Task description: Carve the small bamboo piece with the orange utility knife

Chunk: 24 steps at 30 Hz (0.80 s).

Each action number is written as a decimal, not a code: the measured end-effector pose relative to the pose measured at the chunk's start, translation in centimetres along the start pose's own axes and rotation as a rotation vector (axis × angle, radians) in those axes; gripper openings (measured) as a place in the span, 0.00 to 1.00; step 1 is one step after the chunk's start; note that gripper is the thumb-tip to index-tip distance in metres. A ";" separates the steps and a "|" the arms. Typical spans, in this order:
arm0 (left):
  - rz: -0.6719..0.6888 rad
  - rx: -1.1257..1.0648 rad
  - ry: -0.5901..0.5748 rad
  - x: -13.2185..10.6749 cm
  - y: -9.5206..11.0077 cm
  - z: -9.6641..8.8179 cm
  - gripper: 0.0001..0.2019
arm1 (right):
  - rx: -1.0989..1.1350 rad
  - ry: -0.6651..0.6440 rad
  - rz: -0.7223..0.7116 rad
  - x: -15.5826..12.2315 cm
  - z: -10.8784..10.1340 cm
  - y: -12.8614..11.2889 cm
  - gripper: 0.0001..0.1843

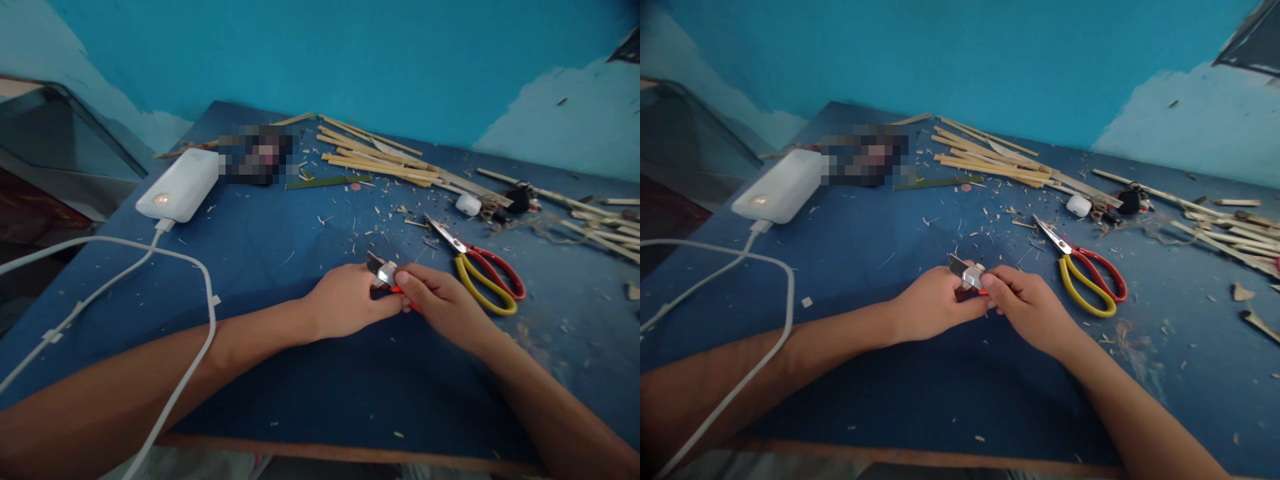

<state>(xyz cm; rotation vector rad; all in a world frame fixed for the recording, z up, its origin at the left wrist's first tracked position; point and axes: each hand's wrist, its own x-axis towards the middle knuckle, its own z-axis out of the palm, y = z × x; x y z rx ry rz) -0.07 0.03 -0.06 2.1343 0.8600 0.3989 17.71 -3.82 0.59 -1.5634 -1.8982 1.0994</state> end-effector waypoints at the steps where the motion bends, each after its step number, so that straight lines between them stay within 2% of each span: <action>1: 0.000 -0.001 0.000 0.0 0.0 0.0 0.13 | -0.001 0.000 -0.002 0.0 0.0 0.0 0.19; 24: 0.010 0.007 0.012 0.0 0.0 0.0 0.13 | -0.004 0.008 -0.007 0.0 0.0 0.0 0.19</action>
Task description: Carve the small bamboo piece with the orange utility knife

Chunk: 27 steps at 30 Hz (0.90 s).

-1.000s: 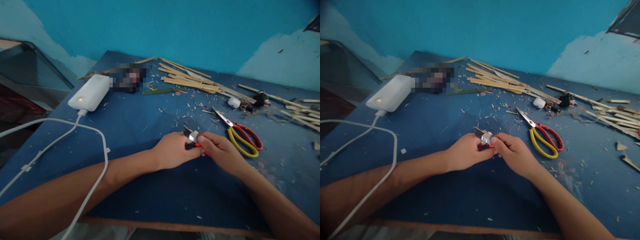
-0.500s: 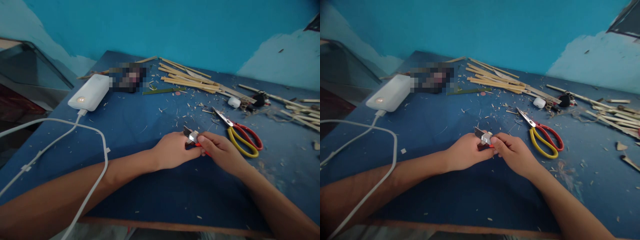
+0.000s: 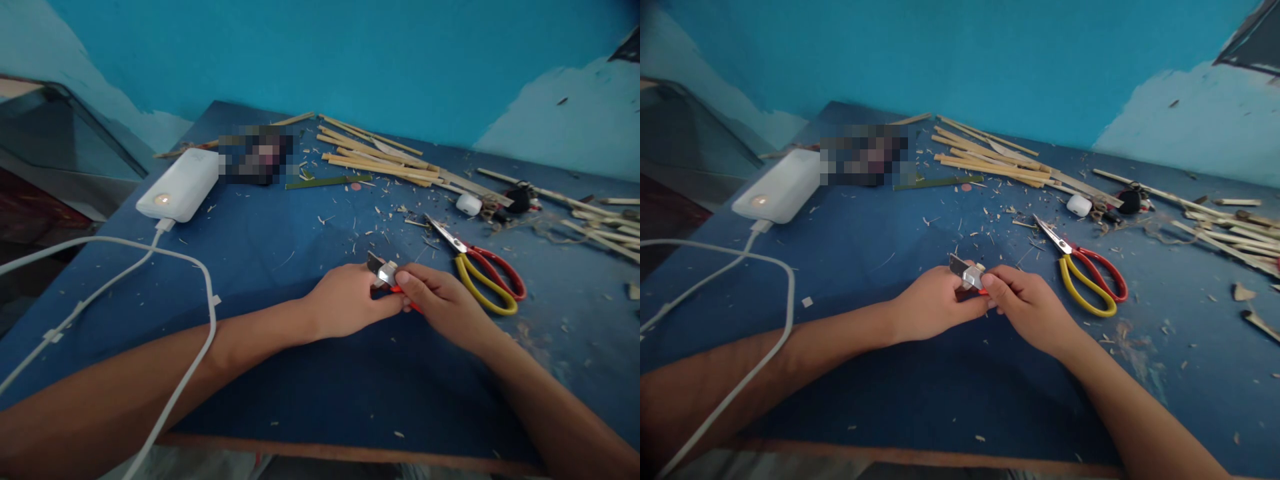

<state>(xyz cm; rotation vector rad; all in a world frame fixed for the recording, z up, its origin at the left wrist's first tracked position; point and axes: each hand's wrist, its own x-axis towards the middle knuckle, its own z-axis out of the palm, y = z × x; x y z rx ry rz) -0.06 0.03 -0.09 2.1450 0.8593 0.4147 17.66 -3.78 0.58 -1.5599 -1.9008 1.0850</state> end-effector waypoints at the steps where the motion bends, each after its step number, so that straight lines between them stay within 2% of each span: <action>1: 0.001 0.001 0.005 0.0 0.0 0.0 0.13 | 0.003 -0.001 0.000 0.0 0.0 0.0 0.19; 27: 0.000 -0.009 -0.001 0.0 -0.1 0.2 0.13 | 0.009 -0.002 0.011 0.0 0.0 0.1 0.19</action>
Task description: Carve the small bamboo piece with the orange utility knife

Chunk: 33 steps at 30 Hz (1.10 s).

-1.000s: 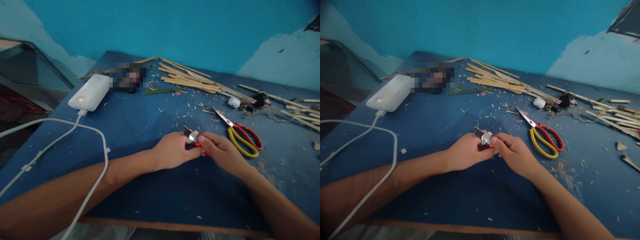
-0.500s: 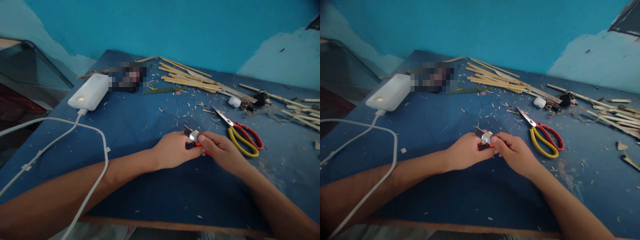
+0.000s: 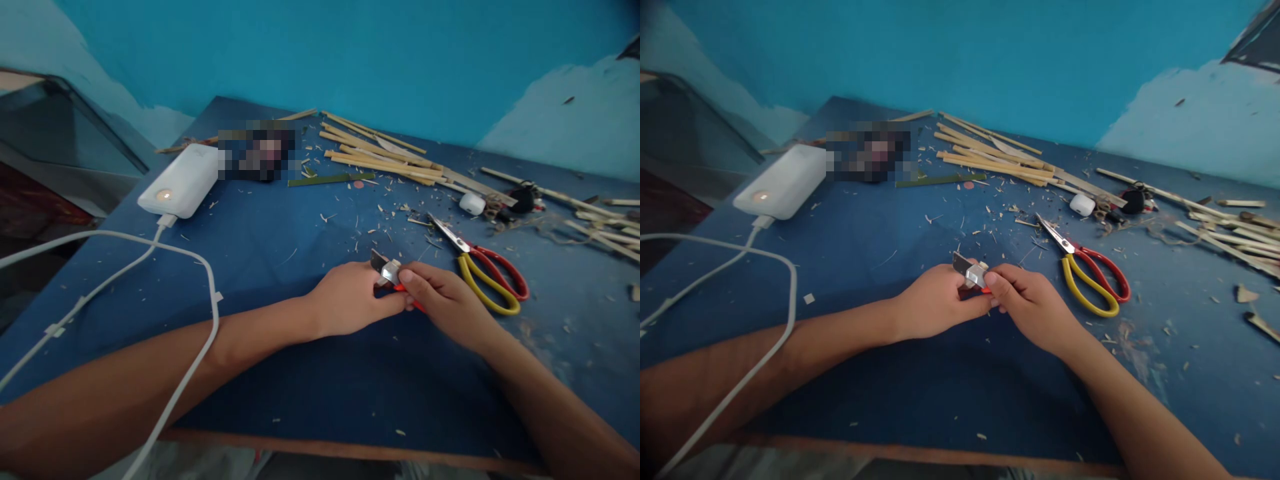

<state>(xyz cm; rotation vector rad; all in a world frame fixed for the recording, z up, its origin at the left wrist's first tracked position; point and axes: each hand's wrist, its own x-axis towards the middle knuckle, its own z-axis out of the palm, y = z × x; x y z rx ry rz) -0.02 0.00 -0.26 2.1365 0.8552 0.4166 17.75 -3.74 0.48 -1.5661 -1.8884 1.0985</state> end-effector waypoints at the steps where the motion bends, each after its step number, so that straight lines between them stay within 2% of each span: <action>1: 0.002 -0.001 0.002 0.0 0.0 0.0 0.13 | 0.001 0.000 0.001 0.0 0.0 0.0 0.19; 14: 0.010 -0.011 0.010 0.0 0.1 -0.1 0.13 | 0.020 -0.006 0.009 -0.1 0.0 -0.1 0.19; 19: 0.009 -0.021 0.017 0.1 -0.1 0.0 0.17 | 0.008 -0.008 0.001 -0.2 0.0 -0.2 0.19; 26: -0.014 -0.059 -0.072 0.2 -0.2 -0.3 0.16 | 0.116 -0.017 0.044 -0.1 0.2 -0.2 0.21; 33: -0.063 -0.028 -0.020 0.1 0.2 -0.4 0.16 | 0.091 0.053 -0.043 0.0 0.4 -0.1 0.21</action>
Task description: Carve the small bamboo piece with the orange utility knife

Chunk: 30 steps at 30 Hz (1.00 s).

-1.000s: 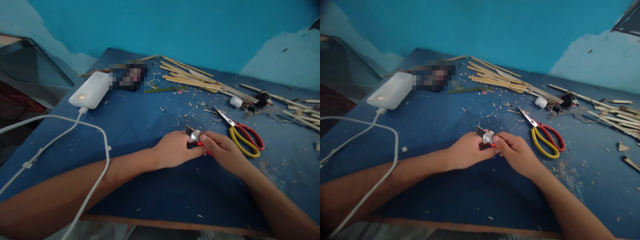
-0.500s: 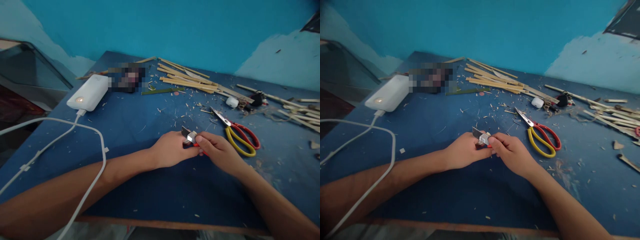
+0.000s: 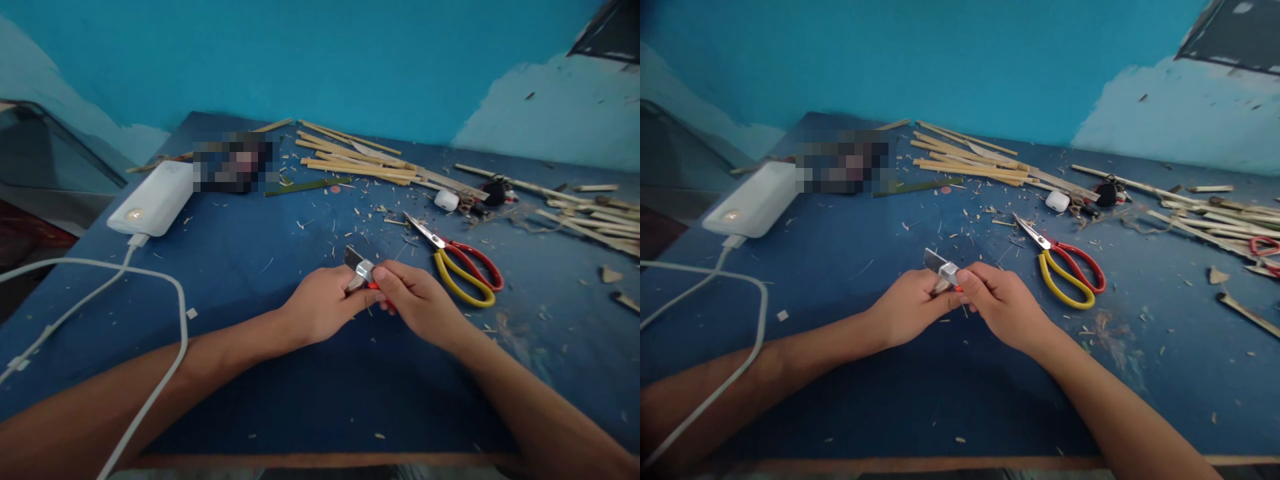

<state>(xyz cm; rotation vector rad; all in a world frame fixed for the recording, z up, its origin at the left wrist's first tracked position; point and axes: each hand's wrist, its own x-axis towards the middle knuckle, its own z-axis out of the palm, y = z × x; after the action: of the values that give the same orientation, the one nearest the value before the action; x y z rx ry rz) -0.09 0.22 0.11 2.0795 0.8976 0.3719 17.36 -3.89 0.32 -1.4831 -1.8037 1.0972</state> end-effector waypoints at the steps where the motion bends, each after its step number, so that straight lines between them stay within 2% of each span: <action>1: -0.001 0.003 0.005 0.0 -0.1 0.0 0.16 | 0.006 0.000 -0.007 0.0 0.0 0.0 0.21; 8: -0.057 -0.024 0.046 -0.1 -0.4 0.4 0.20 | 0.016 0.004 -0.008 0.2 0.0 -0.1 0.20; 30: -0.053 -0.059 0.009 -0.1 0.4 -0.2 0.20 | 0.008 -0.043 0.013 0.2 -0.2 -0.4 0.19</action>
<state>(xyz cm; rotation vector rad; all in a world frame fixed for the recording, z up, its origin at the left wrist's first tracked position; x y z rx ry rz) -0.06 0.04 0.56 1.9972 0.9345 0.3752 17.26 -3.69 0.76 -1.4787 -1.8188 1.1490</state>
